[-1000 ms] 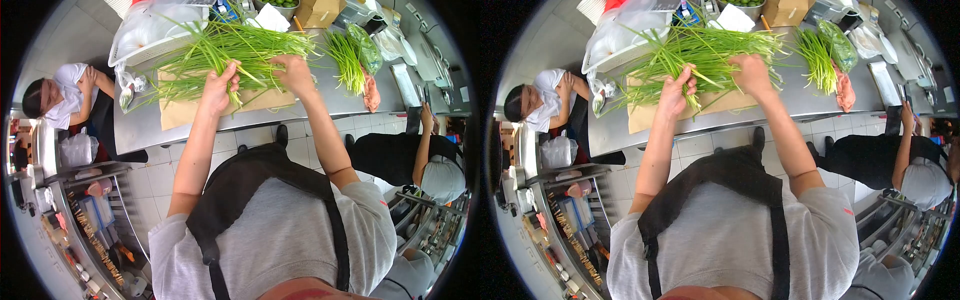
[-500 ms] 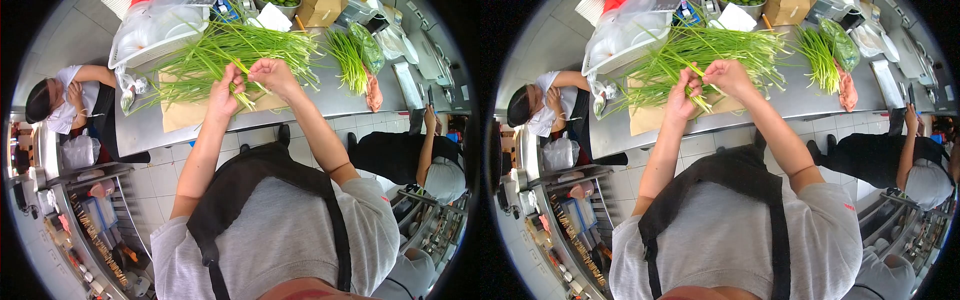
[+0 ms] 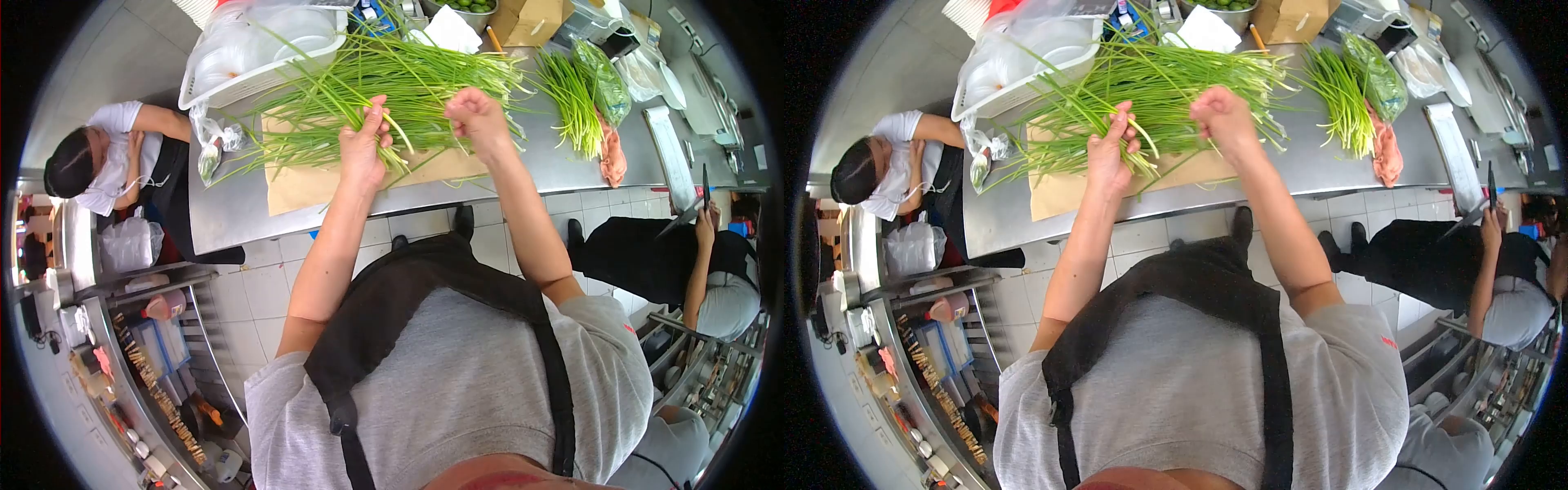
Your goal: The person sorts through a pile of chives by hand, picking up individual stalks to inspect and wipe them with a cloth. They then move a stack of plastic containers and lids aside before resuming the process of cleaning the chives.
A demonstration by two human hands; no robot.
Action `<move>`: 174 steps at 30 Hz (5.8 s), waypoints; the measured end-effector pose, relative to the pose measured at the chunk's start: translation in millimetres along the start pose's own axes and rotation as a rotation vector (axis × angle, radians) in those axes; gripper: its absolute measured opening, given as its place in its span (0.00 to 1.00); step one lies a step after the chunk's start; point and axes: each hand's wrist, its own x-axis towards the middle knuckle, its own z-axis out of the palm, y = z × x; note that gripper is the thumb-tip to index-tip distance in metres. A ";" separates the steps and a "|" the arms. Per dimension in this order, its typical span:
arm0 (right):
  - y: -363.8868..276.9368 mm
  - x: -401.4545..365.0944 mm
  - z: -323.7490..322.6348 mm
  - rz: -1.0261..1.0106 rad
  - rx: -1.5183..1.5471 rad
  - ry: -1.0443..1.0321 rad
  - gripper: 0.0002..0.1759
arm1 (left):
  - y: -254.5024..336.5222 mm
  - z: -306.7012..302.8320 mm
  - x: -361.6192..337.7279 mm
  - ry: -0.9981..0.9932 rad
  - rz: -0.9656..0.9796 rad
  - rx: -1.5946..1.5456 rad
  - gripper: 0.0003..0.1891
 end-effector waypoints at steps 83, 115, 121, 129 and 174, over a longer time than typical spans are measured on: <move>-1.4 19.8 74.9 -0.153 0.371 -0.290 0.16 | 50.7 -7.0 1.2 -0.442 -0.382 0.625 0.13; -56.8 21.7 111.3 -1.009 -1.254 -0.278 0.08 | 64.7 -48.5 -17.4 -0.178 -0.211 0.835 0.12; -56.0 21.3 111.1 -0.944 -1.251 -0.363 0.09 | 61.5 -48.7 -14.2 -0.206 -0.181 0.847 0.13; -31.2 30.1 125.6 -1.055 -0.963 0.065 0.01 | 68.8 -32.6 -15.6 -0.210 -0.147 0.810 0.14; -124.3 74.3 -18.3 -1.077 -0.149 0.470 0.12 | 72.6 -58.6 -17.3 -0.329 -0.324 0.397 0.12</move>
